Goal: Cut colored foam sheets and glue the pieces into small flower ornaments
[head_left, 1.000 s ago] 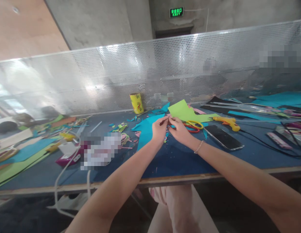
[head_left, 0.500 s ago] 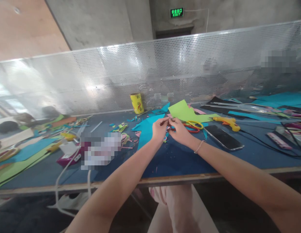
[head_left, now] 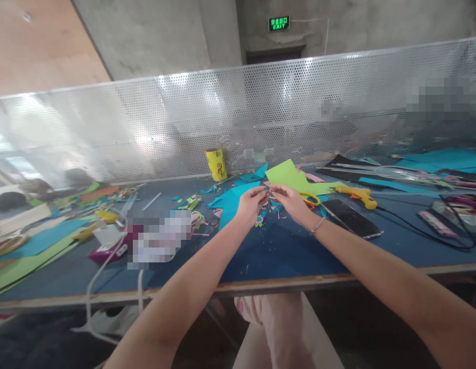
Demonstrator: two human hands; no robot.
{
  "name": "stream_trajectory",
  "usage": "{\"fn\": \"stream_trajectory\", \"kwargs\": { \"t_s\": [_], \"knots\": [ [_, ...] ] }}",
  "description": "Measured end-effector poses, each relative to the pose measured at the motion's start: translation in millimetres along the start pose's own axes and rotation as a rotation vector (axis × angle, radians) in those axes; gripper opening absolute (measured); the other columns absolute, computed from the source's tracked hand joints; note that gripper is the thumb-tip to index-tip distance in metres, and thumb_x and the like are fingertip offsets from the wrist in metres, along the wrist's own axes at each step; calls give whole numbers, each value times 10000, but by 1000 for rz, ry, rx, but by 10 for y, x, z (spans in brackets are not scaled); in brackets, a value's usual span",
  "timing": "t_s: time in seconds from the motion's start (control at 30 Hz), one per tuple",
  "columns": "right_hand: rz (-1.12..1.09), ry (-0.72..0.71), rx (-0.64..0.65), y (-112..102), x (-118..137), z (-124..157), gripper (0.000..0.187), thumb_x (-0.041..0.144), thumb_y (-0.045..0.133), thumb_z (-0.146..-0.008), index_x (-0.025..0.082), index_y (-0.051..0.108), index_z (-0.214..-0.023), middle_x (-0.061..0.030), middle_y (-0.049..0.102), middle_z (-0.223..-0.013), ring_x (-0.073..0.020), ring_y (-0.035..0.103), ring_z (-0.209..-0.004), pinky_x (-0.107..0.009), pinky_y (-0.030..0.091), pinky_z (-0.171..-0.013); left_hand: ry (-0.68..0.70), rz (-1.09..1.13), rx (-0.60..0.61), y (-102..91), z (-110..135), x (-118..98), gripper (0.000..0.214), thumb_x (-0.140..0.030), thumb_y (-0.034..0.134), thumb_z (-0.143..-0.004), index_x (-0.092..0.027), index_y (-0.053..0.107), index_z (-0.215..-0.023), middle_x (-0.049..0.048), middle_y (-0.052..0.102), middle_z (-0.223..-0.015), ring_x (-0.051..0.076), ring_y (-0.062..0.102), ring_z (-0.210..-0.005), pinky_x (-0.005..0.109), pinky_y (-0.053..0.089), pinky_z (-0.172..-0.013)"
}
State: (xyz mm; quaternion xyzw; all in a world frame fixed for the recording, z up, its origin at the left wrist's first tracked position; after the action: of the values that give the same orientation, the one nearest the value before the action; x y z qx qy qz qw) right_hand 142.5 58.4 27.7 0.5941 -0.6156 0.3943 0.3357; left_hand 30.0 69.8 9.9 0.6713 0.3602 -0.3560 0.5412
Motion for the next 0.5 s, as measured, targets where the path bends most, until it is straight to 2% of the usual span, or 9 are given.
{"fn": "stream_trajectory", "kwargs": {
  "t_s": [0.1, 0.23, 0.5],
  "knots": [
    [-103, 23, 14, 5, -1, 7, 264, 275, 556, -695, 170, 566, -937, -57, 596, -968, -139, 556, -853, -316, 452, -779, -62, 2, 62, 63, 45, 6, 164, -89, 631, -634, -127, 581, -786, 12, 617, -657, 83, 589, -640, 277, 453, -787],
    [-244, 64, 97, 77, 3, 23, 255, 335, 564, -695, 177, 564, -894, -37, 591, -896, -119, 554, -781, -293, 458, -727, -114, -23, 137, 119, 82, 13, 202, -92, 640, -631, -131, 574, -818, 24, 623, -679, 88, 593, -639, 267, 473, -754],
    [-312, 86, 178, 88, -2, 30, 197, 353, 573, -691, 172, 528, -754, 2, 530, -751, -100, 515, -703, -265, 443, -663, -182, -28, 246, 189, 129, 26, 219, -57, 625, -627, -144, 563, -818, 26, 623, -715, 102, 604, -682, 244, 479, -718]
  ]
}}
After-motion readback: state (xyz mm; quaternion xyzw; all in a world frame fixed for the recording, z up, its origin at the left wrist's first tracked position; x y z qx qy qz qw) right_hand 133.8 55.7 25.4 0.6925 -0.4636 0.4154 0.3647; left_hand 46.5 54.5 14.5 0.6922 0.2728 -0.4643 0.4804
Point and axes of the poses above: each hand's wrist, its own z-axis away from the middle knuckle, its own y-axis out of the palm, x = y × z, the point moved 9 cm from there along -z, towards the middle knuckle
